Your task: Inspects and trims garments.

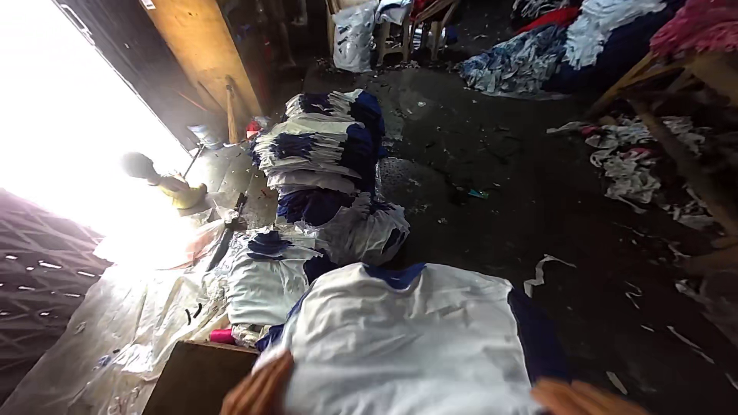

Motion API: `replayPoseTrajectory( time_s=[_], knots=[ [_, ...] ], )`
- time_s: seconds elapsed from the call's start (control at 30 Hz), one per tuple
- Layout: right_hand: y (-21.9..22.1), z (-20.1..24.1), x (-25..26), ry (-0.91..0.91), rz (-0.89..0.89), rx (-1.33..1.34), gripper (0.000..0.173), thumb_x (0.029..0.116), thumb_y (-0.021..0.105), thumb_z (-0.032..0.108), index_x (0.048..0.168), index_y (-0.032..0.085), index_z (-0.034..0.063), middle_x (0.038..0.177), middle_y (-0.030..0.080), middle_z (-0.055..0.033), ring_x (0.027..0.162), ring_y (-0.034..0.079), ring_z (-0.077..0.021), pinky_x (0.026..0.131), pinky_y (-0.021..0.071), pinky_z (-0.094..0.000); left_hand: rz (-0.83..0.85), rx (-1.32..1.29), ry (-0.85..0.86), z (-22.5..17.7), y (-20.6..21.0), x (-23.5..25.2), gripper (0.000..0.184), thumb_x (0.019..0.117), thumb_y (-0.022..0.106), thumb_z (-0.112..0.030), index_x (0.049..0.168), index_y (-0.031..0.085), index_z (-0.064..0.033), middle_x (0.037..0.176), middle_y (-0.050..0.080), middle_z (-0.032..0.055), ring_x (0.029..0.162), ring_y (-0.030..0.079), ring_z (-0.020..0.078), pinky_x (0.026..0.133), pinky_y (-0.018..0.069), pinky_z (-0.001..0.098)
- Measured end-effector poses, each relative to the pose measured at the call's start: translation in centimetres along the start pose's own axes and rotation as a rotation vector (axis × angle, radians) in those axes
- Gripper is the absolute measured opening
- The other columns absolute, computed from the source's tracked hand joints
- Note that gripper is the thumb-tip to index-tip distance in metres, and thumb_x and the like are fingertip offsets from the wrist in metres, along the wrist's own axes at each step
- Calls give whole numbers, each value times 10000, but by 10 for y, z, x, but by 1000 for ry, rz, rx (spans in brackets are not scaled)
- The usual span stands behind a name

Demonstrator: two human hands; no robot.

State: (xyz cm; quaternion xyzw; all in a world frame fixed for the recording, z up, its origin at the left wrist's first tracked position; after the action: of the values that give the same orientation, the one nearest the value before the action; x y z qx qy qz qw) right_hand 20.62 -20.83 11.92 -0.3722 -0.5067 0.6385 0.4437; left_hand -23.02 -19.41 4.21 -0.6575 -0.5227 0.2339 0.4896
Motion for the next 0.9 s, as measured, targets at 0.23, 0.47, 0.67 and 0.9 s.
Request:
replayPoseTrajectory(
  time_s=[0.23,0.47,0.67,0.9],
  knots=[
    [-98,7,141,-51,-678,-135,492,866,620,380,1041,664,-78,939,659,-327,808,646,-553,603,453,-693,-215,352,-16,30,-127,169,417,929,641,5,1346,629,-19,1184,694,252,963,701,482,765,533,680],
    [-121,87,223,-255,-985,-34,289,818,688,312,922,685,42,939,706,-171,865,697,-363,631,523,-526,-510,473,-227,88,-253,178,447,991,556,-141,1421,526,-22,1329,598,312,1220,589,515,1015,433,707],
    [4,141,231,-355,-464,316,140,794,756,221,899,724,133,895,668,-28,695,664,-195,518,543,-416,268,266,-533,170,-197,87,482,978,688,-116,1428,554,-7,1230,656,294,1096,647,486,951,487,672],
    [56,35,183,-3,-376,469,166,905,662,112,1037,745,55,1046,707,-104,884,710,-249,736,605,-492,582,-3,-814,176,-102,26,652,1037,618,-266,1574,351,-9,1514,472,287,1355,508,469,1138,391,584]
  ],
)
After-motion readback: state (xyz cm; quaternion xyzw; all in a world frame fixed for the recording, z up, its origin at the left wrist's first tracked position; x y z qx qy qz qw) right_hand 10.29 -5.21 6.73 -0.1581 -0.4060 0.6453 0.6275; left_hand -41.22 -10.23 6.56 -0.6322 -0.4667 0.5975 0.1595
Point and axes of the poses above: each hand's wrist, its own x-axis towards the middle knuckle, its own y-axis out of the palm, z = x × y, the point moved 1 cm from there along x, towards the middle knuckle
